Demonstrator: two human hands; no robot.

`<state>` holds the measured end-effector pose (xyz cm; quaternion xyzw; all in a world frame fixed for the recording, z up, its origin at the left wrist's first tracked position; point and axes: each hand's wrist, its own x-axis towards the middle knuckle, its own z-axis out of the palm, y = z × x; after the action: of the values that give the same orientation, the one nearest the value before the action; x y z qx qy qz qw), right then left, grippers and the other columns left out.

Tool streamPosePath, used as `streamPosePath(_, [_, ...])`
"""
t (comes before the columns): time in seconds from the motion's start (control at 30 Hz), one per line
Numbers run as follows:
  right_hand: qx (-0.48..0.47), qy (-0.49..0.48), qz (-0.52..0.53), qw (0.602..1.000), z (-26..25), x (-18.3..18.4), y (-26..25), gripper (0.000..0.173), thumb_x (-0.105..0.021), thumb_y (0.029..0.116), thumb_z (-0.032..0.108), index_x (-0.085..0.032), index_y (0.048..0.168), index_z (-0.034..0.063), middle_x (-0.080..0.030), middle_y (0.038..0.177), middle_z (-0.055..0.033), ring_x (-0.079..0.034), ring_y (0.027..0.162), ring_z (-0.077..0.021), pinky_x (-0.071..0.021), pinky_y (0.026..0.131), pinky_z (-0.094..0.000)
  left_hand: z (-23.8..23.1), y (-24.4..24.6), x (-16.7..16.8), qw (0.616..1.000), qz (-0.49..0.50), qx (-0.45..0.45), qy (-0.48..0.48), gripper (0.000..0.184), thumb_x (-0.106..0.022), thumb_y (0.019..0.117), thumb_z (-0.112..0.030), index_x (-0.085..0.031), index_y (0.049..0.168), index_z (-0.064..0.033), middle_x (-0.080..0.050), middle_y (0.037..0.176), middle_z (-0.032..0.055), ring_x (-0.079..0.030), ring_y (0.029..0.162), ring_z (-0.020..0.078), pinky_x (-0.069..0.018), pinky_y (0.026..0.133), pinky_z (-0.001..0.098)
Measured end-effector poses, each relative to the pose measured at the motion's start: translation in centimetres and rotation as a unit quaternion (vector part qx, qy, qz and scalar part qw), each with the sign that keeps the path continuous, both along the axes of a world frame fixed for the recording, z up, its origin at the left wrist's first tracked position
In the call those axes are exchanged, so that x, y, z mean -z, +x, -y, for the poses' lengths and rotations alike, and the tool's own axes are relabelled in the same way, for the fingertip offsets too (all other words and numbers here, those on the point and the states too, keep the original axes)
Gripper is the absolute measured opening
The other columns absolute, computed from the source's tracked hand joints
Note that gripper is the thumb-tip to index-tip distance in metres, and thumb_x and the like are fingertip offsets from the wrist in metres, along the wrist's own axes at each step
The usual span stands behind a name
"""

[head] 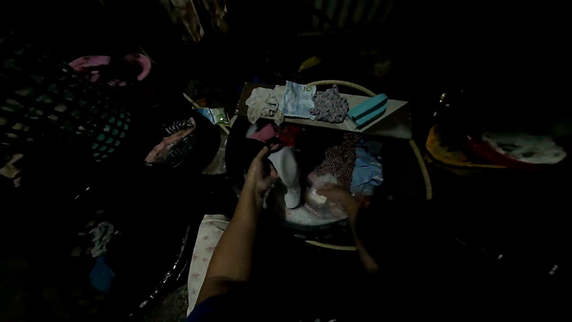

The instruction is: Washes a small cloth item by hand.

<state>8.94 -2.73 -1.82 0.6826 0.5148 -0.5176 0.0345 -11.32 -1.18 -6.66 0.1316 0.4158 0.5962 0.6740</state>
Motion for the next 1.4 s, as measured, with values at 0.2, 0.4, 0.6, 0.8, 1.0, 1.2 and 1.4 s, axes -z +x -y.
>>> streamPosePath(0.2, [-0.025,0.065,-0.336,0.939,-3.9,7.2,5.6,0.029,-0.049,0.1074,0.019,-0.059,0.128,0.0005,-0.067,0.099,-0.0082,-0.065,0.079,-0.0118,-0.0576,0.069,-0.0297,0.4,-0.4,0.1,0.998,0.057,-0.033,0.002,0.043,-0.030,0.1098,-0.033,-0.061,0.129,-0.0108,-0.070,0.118,0.0090,-0.070,0.097,0.0199,-0.0601,0.076,0.0383])
streamPosePath(0.4, [-0.006,0.359,-0.224,0.906,-4.1,3.5,-2.7,0.041,-0.051,0.1065,0.021,-0.055,0.143,0.0029,-0.050,0.143,-0.0259,-0.053,0.129,-0.0368,-0.0467,0.106,-0.0527,1.6,2.7,-1.0,0.991,0.100,0.046,0.070,0.046,-0.027,0.1109,-0.038,-0.058,0.135,-0.0147,-0.070,0.118,0.0056,-0.070,0.102,0.0166,-0.0598,0.085,0.0357])
streamPosePath(0.6, [-0.139,0.449,-0.089,0.878,0.8,5.8,-6.1,0.041,-0.047,0.1065,0.025,-0.063,0.134,-0.0003,-0.051,0.148,-0.0223,-0.044,0.141,-0.0415,-0.0334,0.116,-0.0578,4.0,5.3,0.8,0.997,-0.014,0.065,0.035,0.047,-0.032,0.1071,-0.056,-0.061,0.120,-0.0204,-0.069,0.104,-0.0035,-0.067,0.092,0.0055,-0.0570,0.078,0.0260])
streamPosePath(0.8, [-0.003,0.392,-0.148,0.908,-2.7,5.3,-2.4,0.041,-0.048,0.1085,0.029,-0.061,0.135,0.0008,-0.056,0.141,-0.0221,-0.054,0.131,-0.0361,-0.0429,0.110,-0.0533,3.7,6.8,0.4,0.992,-0.051,0.080,-0.080,0.034,-0.039,0.1079,-0.042,-0.055,0.117,-0.0138,-0.058,0.074,0.0008,-0.057,0.056,0.0099,-0.0531,0.053,0.0265])
streamPosePath(1.0, [0.139,0.266,-0.105,0.948,-5.4,3.7,0.5,0.073,-0.032,0.1066,0.061,-0.055,0.142,0.0016,-0.058,0.137,-0.0275,-0.056,0.129,-0.0422,-0.0421,0.106,-0.0635,3.7,5.3,-1.9,0.991,0.061,0.111,-0.030,0.042,-0.030,0.1071,-0.043,-0.055,0.122,-0.0116,-0.069,0.101,0.0098,-0.069,0.085,0.0216,-0.0597,0.071,0.0425])
streamPosePath(1.2, [0.013,0.274,-0.054,0.960,-6.8,-0.2,2.0,0.064,-0.020,0.1114,0.051,-0.022,0.165,0.0158,-0.011,0.172,-0.0161,-0.008,0.156,-0.0444,-0.0114,0.120,-0.0704,1.9,5.3,-2.9,0.992,0.091,0.082,0.024,0.042,-0.026,0.1090,-0.039,-0.057,0.116,-0.0112,-0.068,0.105,0.0081,-0.068,0.098,0.0207,-0.0577,0.086,0.0428])
streamPosePath(1.4, [-0.022,0.178,-0.250,0.952,-5.6,-2.5,2.7,0.052,-0.050,0.1073,0.044,-0.061,0.133,0.0005,-0.060,0.133,-0.0219,-0.057,0.123,-0.0316,-0.0440,0.105,-0.0557,-1.0,6.3,-4.4,0.999,-0.035,0.028,-0.028,0.062,-0.022,0.1074,-0.058,-0.054,0.129,-0.0101,-0.067,0.108,0.0102,-0.066,0.099,0.0223,-0.0566,0.084,0.0474])
